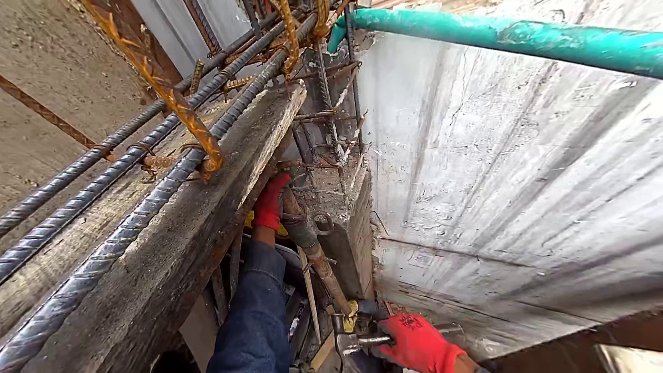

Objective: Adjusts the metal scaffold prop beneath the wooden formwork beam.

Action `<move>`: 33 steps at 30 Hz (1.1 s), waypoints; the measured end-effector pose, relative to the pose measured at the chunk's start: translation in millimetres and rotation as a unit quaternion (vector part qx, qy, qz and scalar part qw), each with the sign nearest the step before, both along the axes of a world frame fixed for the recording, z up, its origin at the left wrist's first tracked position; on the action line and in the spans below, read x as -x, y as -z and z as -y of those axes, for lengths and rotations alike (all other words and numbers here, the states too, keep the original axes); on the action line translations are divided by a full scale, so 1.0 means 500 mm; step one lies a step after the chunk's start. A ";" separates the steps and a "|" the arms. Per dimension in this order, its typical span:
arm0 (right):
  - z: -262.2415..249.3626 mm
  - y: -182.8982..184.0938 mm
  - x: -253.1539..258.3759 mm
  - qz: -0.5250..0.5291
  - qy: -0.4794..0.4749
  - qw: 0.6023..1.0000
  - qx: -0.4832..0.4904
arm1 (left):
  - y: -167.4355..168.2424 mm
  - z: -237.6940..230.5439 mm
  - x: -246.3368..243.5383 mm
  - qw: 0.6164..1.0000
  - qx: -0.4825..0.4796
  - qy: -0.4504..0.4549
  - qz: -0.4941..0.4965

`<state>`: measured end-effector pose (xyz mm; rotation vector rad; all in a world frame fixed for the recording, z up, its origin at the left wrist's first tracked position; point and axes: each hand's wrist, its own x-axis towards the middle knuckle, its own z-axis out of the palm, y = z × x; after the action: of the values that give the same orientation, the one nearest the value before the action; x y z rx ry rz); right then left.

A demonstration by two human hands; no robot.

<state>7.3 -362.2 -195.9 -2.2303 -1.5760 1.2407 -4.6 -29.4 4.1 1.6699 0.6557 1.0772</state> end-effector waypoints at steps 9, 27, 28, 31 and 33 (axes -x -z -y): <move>-0.158 -0.032 0.131 -0.186 0.495 0.712 -0.462 | 0.016 -0.029 -0.013 0.999 0.004 -0.004 0.034; -0.295 -0.039 0.104 -0.362 0.612 0.515 -0.478 | 0.007 -0.024 -0.014 0.999 0.006 -0.011 0.033; -0.322 -0.043 0.100 -0.387 0.617 0.472 -0.498 | 0.008 -0.026 -0.013 0.999 0.006 -0.009 0.036; -0.393 -0.043 0.016 -0.481 0.551 0.571 -0.372 | 0.017 -0.029 -0.012 0.999 0.000 -0.009 0.043; -0.358 -0.079 -0.040 -0.543 0.498 0.597 -0.316 | 0.018 -0.028 -0.009 0.999 -0.001 -0.015 0.038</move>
<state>27.4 -183.3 -156.2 -0.9930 -0.0773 0.9734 0.0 -15.5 -4.8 1.6176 0.6330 1.1582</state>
